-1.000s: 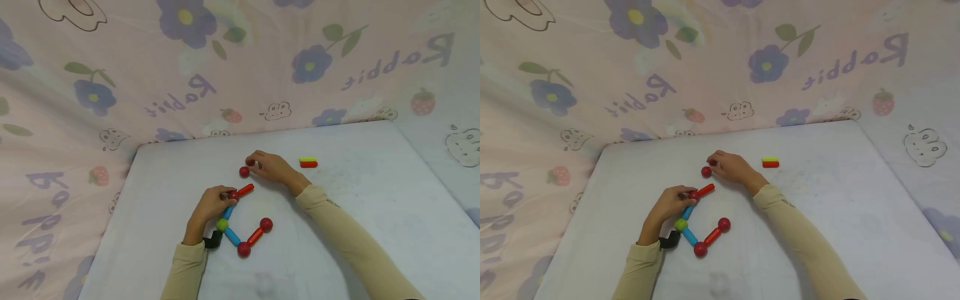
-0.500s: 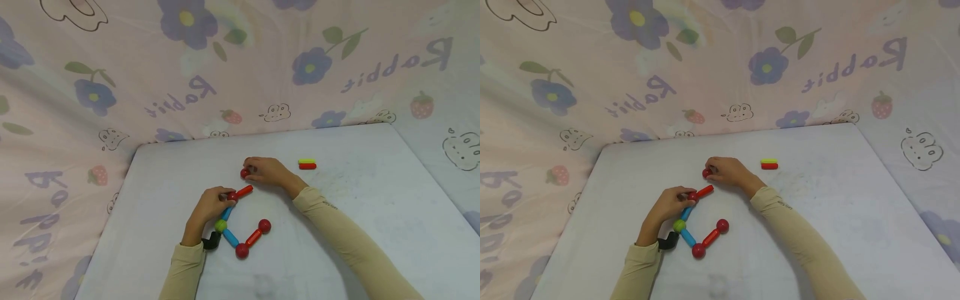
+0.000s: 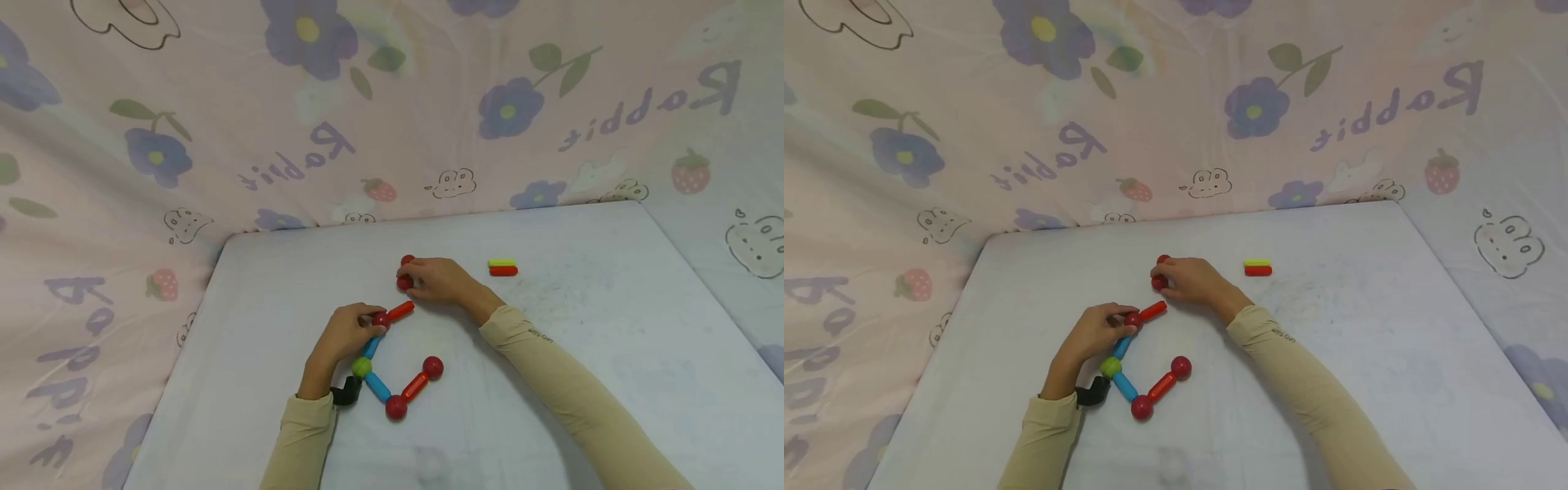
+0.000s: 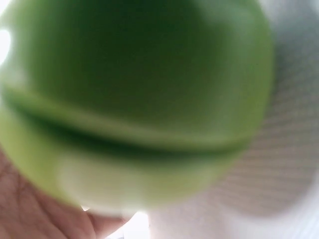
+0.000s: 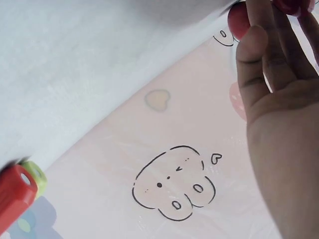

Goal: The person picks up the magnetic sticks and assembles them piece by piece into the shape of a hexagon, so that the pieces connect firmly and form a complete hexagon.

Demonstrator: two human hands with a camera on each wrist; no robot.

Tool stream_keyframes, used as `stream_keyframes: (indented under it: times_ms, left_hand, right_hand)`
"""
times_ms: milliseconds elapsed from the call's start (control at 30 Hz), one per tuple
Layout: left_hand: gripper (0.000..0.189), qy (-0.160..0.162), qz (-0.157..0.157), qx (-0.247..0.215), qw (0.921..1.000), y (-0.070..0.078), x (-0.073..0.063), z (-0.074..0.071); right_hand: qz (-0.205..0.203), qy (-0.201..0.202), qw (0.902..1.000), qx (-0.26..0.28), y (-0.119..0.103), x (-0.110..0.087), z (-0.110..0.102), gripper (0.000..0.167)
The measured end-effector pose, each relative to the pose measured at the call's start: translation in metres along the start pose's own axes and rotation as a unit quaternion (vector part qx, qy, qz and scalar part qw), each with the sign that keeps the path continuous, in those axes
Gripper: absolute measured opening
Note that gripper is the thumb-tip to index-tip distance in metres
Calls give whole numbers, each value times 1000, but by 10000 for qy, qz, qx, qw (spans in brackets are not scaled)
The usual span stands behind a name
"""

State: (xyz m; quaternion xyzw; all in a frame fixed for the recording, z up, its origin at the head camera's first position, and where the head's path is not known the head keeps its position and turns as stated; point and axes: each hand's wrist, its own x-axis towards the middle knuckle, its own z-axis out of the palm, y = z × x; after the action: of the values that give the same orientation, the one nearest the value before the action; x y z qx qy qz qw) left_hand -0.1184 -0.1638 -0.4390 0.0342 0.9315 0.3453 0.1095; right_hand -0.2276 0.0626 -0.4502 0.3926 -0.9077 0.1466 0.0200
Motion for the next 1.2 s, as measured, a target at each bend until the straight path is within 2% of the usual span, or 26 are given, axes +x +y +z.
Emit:
stream_keyframes:
  times_ms: [167,400,667,867,1033,1200]
  left_hand:
    - [33,-4,18,25,10000,1,0,0]
    - [33,-40,17,-39,10000,0,-1,0]
    - [34,-21,-61,26,10000,1,-1,-1]
    - [34,-32,-210,-19,9998,0,0,1]
    - [33,-6,-140,-57,9999,-1,1,2]
    - [34,0,-92,-4,10000,0,0,-1]
  right_hand:
    - [-28,-64,9998,-193,-2,-3,0,40]
    - [341,-352,9977,-463,-2,-7,0,43]
    - [378,-334,9970,-595,-5,-21,-4,44]
    - [344,-321,9973,-558,-9,-28,-5,43]
    - [617,-403,9955,-598,-11,-39,-5,44]
    - [840,-322,9950,-424,-11,-51,-6,44]
